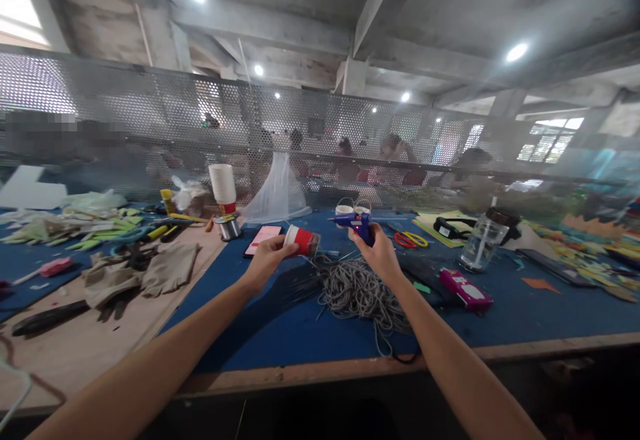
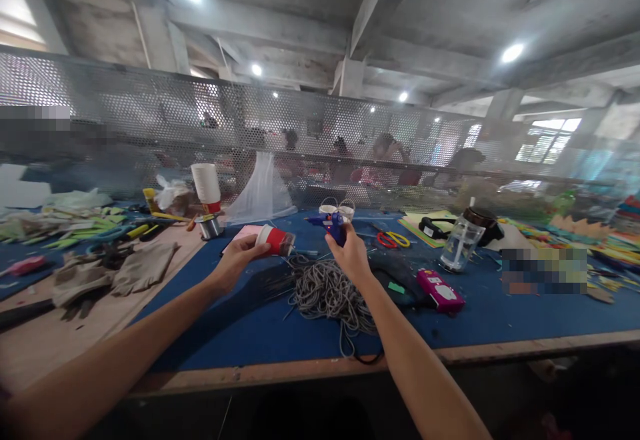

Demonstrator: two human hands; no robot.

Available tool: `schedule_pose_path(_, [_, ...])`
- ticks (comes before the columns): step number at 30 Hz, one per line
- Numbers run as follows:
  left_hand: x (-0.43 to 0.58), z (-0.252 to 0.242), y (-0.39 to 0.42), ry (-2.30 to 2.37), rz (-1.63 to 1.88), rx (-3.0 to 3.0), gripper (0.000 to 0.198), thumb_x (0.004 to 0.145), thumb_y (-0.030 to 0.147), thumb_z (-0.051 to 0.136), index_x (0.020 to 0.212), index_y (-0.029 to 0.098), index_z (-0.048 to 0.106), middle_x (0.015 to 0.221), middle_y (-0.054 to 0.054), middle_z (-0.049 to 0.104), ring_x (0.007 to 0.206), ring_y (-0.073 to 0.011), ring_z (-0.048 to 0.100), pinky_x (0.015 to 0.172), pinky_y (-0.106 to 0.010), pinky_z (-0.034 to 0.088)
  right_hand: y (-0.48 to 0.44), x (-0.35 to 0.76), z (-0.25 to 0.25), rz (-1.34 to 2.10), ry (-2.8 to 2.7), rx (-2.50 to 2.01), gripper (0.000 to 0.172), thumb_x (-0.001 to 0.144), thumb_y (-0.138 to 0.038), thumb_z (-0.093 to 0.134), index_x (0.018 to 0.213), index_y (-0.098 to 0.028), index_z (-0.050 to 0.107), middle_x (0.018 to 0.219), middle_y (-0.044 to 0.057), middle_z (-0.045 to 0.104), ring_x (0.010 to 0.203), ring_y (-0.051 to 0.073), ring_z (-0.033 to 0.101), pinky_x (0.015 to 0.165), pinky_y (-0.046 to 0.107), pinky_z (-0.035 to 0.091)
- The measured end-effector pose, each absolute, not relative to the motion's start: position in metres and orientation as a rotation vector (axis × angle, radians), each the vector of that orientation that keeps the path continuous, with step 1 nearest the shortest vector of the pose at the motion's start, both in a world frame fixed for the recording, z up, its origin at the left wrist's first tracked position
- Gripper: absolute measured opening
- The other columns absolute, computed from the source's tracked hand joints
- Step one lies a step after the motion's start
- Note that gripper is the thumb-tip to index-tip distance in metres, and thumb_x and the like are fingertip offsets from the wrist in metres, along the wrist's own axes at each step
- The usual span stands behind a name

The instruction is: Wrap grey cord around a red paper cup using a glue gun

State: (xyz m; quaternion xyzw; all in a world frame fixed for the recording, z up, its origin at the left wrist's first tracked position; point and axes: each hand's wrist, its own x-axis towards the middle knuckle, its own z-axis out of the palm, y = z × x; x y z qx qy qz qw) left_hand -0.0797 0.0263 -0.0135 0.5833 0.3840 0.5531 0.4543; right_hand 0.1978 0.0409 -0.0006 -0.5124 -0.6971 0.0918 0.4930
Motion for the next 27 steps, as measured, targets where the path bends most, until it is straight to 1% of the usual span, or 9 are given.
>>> schedule_pose_path(2, [-0.0792,-0.0128,0.0258,0.948,1.367,1.437,0.028,0.074,0.037,0.074,0.093,0.016,0.075,0.092,-0.007,0.076,0.088,-0.0229,0.069,0.092,-0.039,0.052,0.0394,0.1971,0.0004,0.113,-1.744,-1.330,0.039,0.089,-0.047,0.055,0.114,-0.018,0.061,0.091,0.010,0.072,0.082,0.025,0.068,0.072,0.030,0.048])
schedule_pose_path(4, [-0.0789,-0.0122,0.0254,0.945,1.371,1.435,0.028,0.074,0.036,0.075,0.093,0.016,0.075,0.091,-0.007,0.076,0.088,-0.0231,0.070,0.092,-0.039,0.052,0.0386,0.1965,0.0001,0.015,-1.782,-1.390,0.039,0.091,-0.048,0.053,0.113,-0.018,0.063,0.086,0.010,0.072,0.080,0.026,0.068,0.071,0.029,0.046])
schedule_pose_path(7, [-0.0790,-0.0126,0.0256,0.941,1.373,1.438,0.030,0.074,0.036,0.075,0.095,0.015,0.075,0.092,-0.007,0.076,0.089,-0.0242,0.069,0.093,-0.041,0.052,0.0378,0.1955,-0.0024,-0.149,-1.813,-1.413,0.037,0.091,-0.047,0.053,0.112,-0.018,0.064,0.088,0.010,0.073,0.082,0.026,0.069,0.071,0.028,0.045])
schedule_pose_path(10, [-0.0797,-0.0138,0.0264,0.927,1.362,1.452,0.029,0.076,0.036,0.074,0.096,0.015,0.075,0.094,-0.008,0.076,0.090,-0.0237,0.069,0.094,-0.040,0.051,0.0373,0.1945,-0.0052,-0.219,-1.845,-1.412,0.036,0.092,-0.044,0.052,0.115,-0.018,0.063,0.088,0.010,0.073,0.081,0.026,0.069,0.071,0.028,0.044])
schedule_pose_path(12, [-0.0801,-0.0144,0.0268,0.933,1.358,1.458,0.029,0.076,0.037,0.074,0.095,0.016,0.076,0.094,-0.007,0.076,0.090,-0.0234,0.069,0.092,-0.038,0.052,0.0374,0.1938,-0.0061,-0.226,-1.849,-1.432,0.038,0.092,-0.044,0.053,0.117,-0.018,0.062,0.084,0.010,0.073,0.077,0.025,0.069,0.070,0.028,0.044])
schedule_pose_path(14, [-0.0803,-0.0145,0.0272,0.940,1.359,1.459,0.030,0.075,0.038,0.074,0.095,0.016,0.076,0.094,-0.007,0.076,0.091,-0.0243,0.069,0.091,-0.038,0.053,0.0380,0.1934,-0.0063,-0.221,-1.834,-1.453,0.036,0.091,-0.043,0.053,0.115,-0.018,0.064,0.082,0.009,0.073,0.075,0.025,0.069,0.070,0.028,0.045])
schedule_pose_path(17, [-0.0802,-0.0144,0.0275,0.940,1.363,1.456,0.034,0.074,0.040,0.075,0.096,0.015,0.075,0.094,-0.008,0.076,0.092,-0.0259,0.069,0.092,-0.041,0.052,0.0385,0.1931,-0.0053,-0.181,-1.795,-1.461,0.033,0.089,-0.043,0.055,0.109,-0.019,0.067,0.081,0.009,0.074,0.076,0.025,0.070,0.071,0.029,0.046])
schedule_pose_path(21, [-0.0802,-0.0146,0.0276,0.911,1.362,1.455,0.032,0.075,0.038,0.074,0.098,0.016,0.075,0.094,-0.007,0.076,0.090,-0.0241,0.069,0.095,-0.041,0.051,0.0383,0.1928,-0.0045,-0.103,-1.759,-1.432,0.033,0.087,-0.043,0.057,0.106,-0.020,0.070,0.081,0.009,0.074,0.078,0.026,0.070,0.070,0.029,0.047])
schedule_pose_path(27, [-0.0804,-0.0140,0.0264,0.919,1.359,1.447,0.028,0.076,0.036,0.074,0.096,0.017,0.075,0.094,-0.007,0.075,0.090,-0.0234,0.068,0.094,-0.041,0.051,0.0406,0.1900,-0.0081,-0.022,-1.743,-1.407,0.034,0.083,-0.037,0.060,0.111,-0.020,0.069,0.084,0.008,0.075,0.077,0.026,0.070,0.072,0.031,0.049])
